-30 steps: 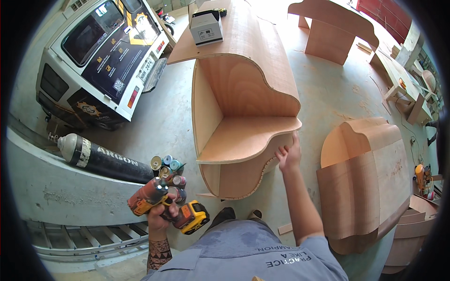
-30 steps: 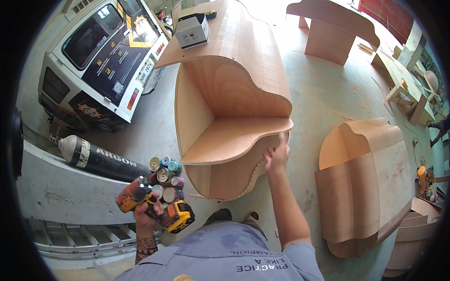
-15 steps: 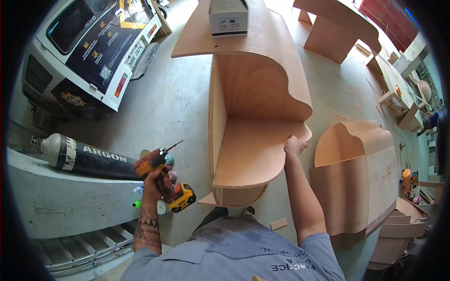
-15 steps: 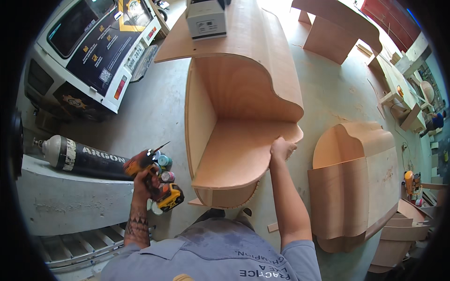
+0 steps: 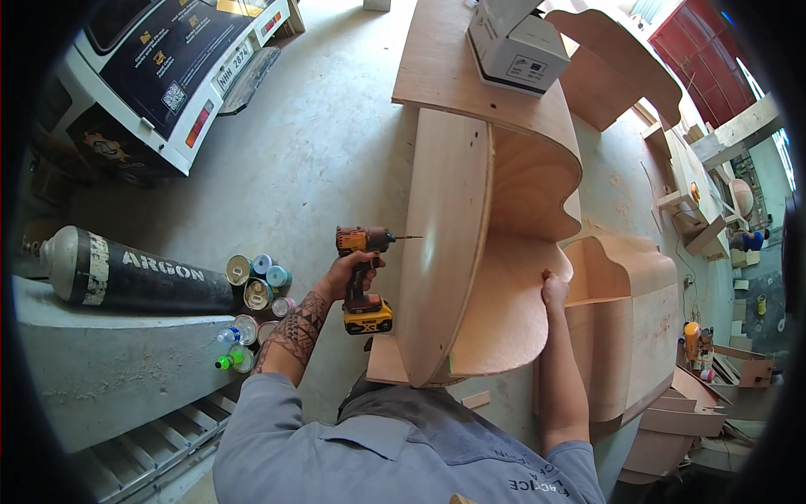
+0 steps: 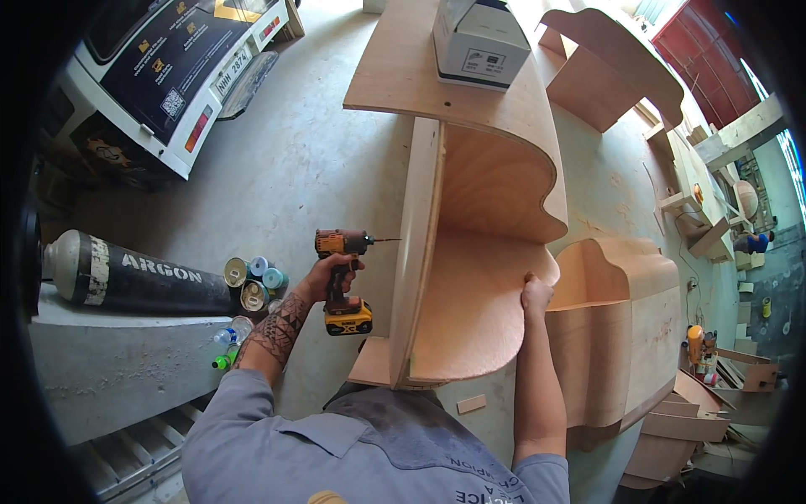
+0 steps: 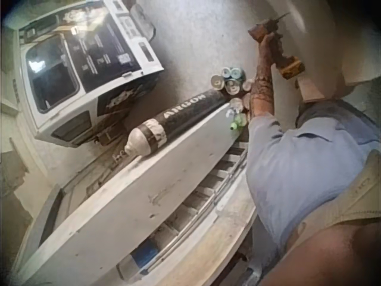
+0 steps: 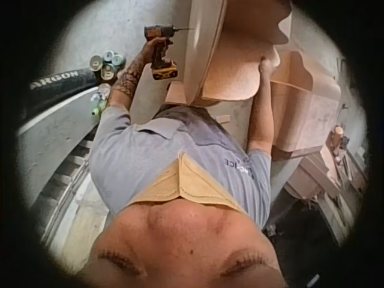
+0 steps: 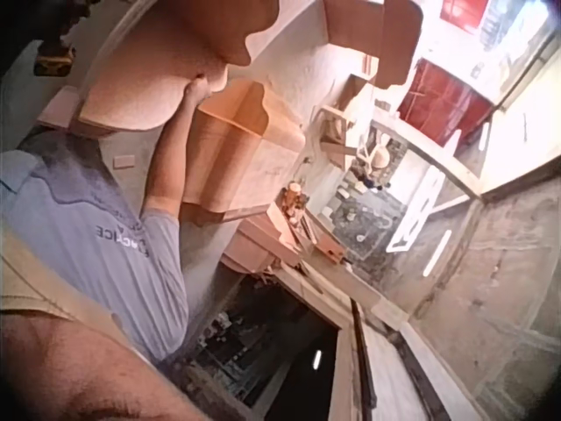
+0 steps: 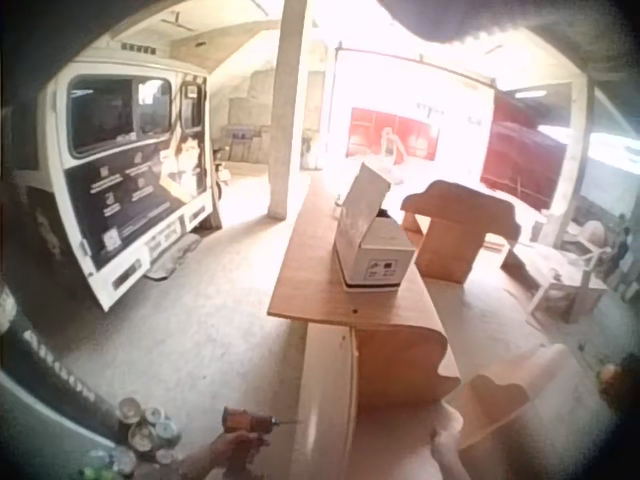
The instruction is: The person assembles a curved wooden structure by driving screws into pre-drilled holes using a drill and positioning additional curved wooden panels into the frame.
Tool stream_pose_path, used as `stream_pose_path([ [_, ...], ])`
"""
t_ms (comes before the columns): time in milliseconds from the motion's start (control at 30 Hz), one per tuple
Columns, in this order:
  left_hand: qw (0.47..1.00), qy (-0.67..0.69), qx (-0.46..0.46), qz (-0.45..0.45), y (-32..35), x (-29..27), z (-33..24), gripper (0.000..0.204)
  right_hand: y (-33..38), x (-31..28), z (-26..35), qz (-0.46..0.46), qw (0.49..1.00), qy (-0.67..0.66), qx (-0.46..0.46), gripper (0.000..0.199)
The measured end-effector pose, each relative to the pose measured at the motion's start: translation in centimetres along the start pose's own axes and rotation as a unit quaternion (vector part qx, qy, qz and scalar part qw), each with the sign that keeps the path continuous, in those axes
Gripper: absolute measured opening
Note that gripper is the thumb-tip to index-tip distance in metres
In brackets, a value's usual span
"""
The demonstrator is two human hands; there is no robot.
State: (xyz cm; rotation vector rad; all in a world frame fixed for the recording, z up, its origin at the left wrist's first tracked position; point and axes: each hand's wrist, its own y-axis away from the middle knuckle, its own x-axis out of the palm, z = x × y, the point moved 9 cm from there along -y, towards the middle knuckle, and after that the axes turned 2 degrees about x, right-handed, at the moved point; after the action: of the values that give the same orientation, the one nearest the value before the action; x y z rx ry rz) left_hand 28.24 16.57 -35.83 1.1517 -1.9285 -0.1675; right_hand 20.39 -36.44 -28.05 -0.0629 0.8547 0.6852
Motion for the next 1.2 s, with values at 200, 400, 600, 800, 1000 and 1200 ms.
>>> stream_pose_path([
  [200, 0.999, -0.004, -0.029, 0.022, -1.3, -0.5, -0.3, 0.045, 1.0, -0.5, 0.8, 0.003, 0.999, -0.047, -0.022, 0.034],
  [400, 0.999, 0.006, -0.044, 0.031, -1.6, 0.2, -0.9, 0.041, 0.1, -0.5, -0.9, -0.004, 0.999, -0.027, -0.034, 0.038],
  [600, 0.997, 0.024, -0.071, 0.023, -1.5, -0.6, -0.3, 0.043, 0.3, 0.7, -1.6, -0.023, 0.999, 0.022, 0.02, 0.042],
  [800, 0.995, 0.005, -0.098, 0.022, -1.9, -1.3, -0.3, 0.039, 0.3, 1.2, -2.8, -0.079, 0.995, -0.028, 0.058, 0.041],
  [1000, 0.996, -0.019, -0.092, -0.002, -2.3, -1.9, -0.6, 0.032, 2.9, 0.0, -0.7, -0.109, 0.986, -0.049, 0.116, 0.053],
  [1200, 0.995, -0.045, -0.085, 0.0, -2.4, -1.3, -0.6, 0.032, 4.4, -1.3, 0.4, -0.108, 0.982, -0.077, 0.134, 0.061],
])
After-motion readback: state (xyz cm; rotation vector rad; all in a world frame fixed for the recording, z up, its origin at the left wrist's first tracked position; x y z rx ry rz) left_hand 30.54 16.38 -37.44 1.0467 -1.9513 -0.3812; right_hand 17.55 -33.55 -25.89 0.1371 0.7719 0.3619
